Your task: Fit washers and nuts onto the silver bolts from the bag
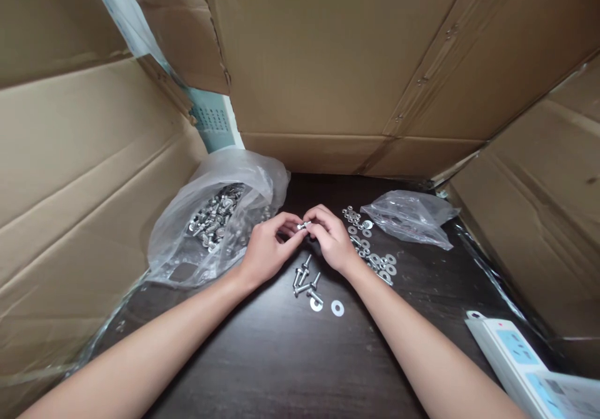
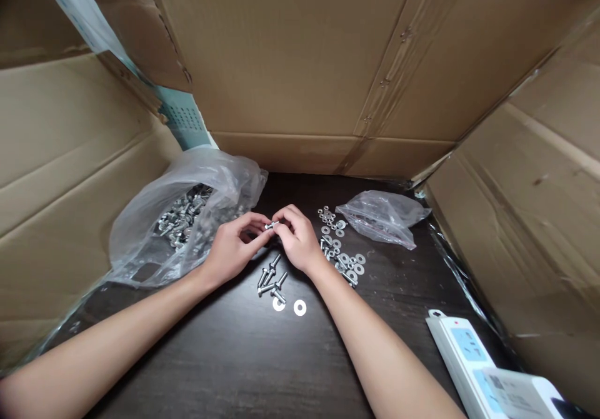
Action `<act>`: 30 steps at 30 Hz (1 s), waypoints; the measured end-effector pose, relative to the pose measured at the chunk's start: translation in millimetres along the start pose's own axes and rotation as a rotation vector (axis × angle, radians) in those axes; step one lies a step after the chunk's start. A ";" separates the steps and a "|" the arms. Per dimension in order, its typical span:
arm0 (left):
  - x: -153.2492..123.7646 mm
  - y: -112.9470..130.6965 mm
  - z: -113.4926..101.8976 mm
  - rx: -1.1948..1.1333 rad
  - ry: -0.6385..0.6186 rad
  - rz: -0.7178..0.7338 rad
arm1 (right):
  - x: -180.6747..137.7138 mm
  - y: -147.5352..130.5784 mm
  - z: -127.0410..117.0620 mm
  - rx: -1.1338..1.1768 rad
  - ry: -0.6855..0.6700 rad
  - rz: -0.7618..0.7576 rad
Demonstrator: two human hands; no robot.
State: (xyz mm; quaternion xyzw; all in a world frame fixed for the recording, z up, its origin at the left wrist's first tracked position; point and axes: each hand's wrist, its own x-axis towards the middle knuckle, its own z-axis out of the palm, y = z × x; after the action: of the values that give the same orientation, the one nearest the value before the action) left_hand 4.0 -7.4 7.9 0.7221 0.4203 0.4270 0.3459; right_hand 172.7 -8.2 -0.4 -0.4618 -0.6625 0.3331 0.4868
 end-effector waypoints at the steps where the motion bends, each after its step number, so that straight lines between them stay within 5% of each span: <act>1: -0.1 -0.1 0.1 0.000 -0.003 0.001 | -0.1 0.1 0.1 -0.004 0.000 0.001; 30: -2.1 -2.2 1.4 0.039 -0.035 0.038 | 0.6 1.9 2.8 -0.086 0.016 -0.025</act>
State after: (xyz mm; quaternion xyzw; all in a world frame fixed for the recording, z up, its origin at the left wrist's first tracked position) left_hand 4.0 -8.6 4.8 0.7439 0.4087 0.4125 0.3307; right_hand 170.5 -6.9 -2.8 -0.4766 -0.6780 0.2944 0.4759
